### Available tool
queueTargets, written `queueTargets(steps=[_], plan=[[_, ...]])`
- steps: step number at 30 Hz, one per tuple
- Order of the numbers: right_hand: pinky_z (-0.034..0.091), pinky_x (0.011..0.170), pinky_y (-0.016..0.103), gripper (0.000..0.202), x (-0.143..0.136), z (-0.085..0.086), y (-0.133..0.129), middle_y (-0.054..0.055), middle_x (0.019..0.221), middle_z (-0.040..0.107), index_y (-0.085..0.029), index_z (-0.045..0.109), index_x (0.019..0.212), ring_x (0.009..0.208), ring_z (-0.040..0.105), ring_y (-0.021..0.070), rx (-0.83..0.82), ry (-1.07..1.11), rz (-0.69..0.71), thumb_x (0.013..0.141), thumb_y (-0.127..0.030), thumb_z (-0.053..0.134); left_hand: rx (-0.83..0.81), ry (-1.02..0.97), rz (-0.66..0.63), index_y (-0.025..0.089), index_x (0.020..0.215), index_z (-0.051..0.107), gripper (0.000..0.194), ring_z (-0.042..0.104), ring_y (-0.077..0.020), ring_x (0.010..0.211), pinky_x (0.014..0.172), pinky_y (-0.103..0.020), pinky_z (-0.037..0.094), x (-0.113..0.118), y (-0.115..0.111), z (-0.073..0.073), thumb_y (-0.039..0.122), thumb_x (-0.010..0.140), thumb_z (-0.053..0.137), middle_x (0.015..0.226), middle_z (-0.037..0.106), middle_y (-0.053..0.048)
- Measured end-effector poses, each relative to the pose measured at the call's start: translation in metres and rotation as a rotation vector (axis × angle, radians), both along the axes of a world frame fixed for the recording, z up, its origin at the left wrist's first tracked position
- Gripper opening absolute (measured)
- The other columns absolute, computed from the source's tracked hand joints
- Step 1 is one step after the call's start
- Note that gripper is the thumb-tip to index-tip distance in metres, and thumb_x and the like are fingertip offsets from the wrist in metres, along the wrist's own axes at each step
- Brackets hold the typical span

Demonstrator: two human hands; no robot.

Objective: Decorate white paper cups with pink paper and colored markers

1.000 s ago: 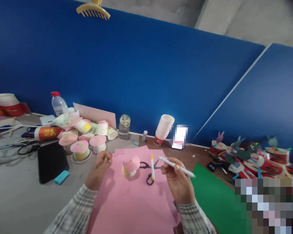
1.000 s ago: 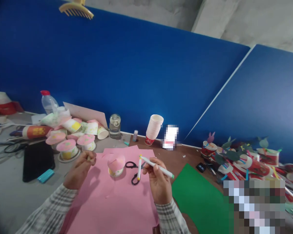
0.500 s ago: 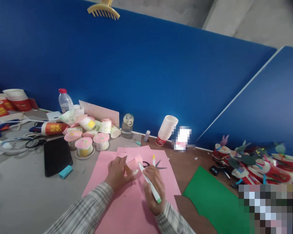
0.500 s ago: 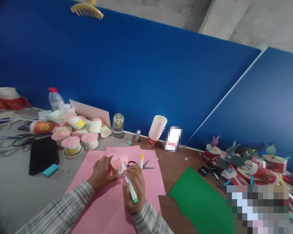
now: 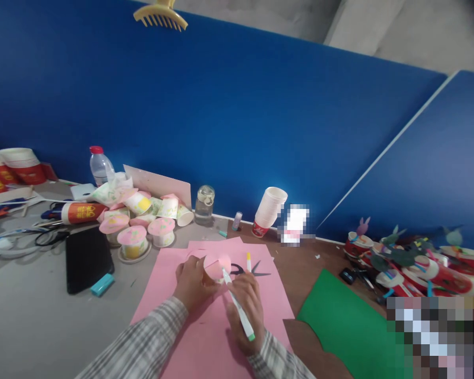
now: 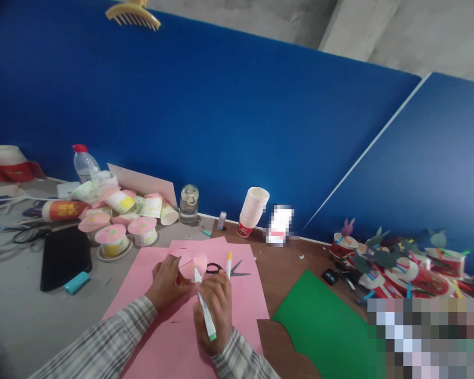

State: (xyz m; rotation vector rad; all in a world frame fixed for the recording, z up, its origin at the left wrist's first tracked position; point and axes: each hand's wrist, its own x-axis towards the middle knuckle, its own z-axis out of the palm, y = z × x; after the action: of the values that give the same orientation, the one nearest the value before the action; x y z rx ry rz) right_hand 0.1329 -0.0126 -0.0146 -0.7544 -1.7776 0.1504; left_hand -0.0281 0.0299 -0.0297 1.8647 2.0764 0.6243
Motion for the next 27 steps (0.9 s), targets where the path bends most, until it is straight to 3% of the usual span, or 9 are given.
queueTargets(steps=[9, 27], plan=[[0.046, 0.087, 0.056, 0.032, 0.0006, -0.0069, -0.0016, 0.002, 0.084, 0.064, -0.032, 0.06, 0.103, 0.085, 0.06, 0.028, -0.054, -0.026, -0.001, 0.075, -0.019, 0.051, 0.005, -0.011, 0.042, 0.026, 0.109, 0.043, 0.066, 0.046, -0.0245, 0.101, 0.092, -0.038, 0.025, 0.0034, -0.0029, 0.0031, 0.035, 0.048, 0.068, 0.099, 0.051, -0.002], [0.044, 0.09, 0.053, 0.031, -0.003, -0.0067, 0.0041, 0.004, 0.087, 0.065, -0.026, 0.061, 0.103, 0.088, 0.059, 0.0267, -0.023, -0.054, -0.015, 0.075, -0.017, 0.052, 0.051, -0.033, 0.021, 0.026, 0.107, 0.044, 0.063, 0.045, -0.023, 0.099, 0.091, -0.038, 0.025, 0.0034, -0.0058, 0.0007, 0.037, 0.05, 0.068, 0.096, 0.051, -0.001]])
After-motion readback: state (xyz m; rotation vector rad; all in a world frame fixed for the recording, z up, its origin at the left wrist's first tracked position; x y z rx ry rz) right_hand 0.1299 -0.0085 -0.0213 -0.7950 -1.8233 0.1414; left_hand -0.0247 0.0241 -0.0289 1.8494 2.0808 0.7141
